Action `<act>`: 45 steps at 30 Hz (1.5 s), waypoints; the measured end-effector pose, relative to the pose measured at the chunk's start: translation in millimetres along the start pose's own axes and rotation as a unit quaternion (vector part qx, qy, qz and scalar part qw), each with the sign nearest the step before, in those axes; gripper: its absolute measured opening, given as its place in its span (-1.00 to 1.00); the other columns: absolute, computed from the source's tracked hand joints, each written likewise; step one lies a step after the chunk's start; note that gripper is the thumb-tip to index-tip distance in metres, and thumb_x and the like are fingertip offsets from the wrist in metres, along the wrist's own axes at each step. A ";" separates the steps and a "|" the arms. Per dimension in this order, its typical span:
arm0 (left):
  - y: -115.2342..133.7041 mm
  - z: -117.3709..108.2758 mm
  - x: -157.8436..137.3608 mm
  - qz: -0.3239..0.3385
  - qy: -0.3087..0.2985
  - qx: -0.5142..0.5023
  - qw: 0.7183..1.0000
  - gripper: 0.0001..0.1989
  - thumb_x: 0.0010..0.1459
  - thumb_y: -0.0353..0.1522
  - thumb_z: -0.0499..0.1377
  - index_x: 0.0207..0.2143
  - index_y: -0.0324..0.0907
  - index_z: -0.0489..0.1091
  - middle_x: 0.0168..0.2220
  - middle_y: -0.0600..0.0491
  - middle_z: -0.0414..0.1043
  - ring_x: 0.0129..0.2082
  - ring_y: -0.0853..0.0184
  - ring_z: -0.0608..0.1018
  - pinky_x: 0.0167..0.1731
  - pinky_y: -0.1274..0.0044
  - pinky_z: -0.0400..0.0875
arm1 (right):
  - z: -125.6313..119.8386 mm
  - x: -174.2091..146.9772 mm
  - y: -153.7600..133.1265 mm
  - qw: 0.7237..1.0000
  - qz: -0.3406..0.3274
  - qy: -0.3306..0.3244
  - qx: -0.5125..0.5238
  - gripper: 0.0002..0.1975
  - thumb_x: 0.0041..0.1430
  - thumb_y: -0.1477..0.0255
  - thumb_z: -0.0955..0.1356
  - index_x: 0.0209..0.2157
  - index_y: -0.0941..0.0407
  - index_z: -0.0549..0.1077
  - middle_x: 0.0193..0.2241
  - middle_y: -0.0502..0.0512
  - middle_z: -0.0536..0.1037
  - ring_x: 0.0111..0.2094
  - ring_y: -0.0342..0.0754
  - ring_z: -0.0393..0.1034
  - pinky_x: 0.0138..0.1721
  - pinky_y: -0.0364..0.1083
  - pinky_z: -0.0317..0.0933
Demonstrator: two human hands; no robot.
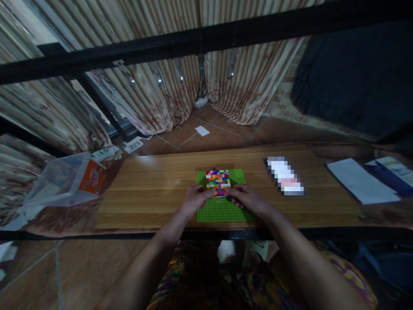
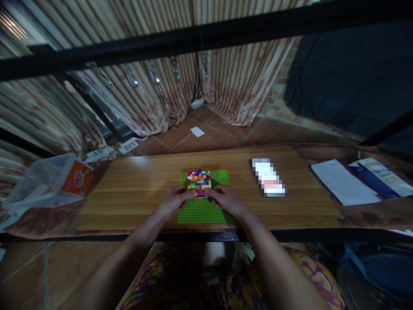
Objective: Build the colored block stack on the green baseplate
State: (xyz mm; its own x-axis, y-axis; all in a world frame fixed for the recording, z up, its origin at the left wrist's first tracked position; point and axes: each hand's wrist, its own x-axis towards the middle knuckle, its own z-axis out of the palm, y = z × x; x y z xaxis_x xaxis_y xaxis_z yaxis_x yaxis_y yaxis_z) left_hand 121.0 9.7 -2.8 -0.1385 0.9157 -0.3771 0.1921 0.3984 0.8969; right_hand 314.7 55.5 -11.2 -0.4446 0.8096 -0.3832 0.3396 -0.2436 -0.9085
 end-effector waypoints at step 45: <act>23.8 -19.7 23.4 -0.038 -0.055 -0.091 0.994 -0.80 -0.23 -0.40 0.30 -0.54 -0.22 0.32 -0.65 0.20 0.28 -0.63 0.53 0.35 -0.51 0.61 0.36 | -1.2 9.5 0.5 0.997 -0.058 0.031 0.051 -0.56 0.09 0.02 0.27 -0.61 0.08 0.27 -0.73 -0.08 0.28 -0.66 -0.20 0.14 -0.55 -0.13 0.02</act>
State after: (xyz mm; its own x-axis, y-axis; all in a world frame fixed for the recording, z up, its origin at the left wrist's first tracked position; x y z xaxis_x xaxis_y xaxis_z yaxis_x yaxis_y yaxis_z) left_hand 103.2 39.6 14.3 -0.0375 0.8875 -0.4594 0.0049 0.4598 0.8880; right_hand 311.6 63.7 -15.1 -0.4232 0.8659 -0.2667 0.2023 -0.1966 -0.9594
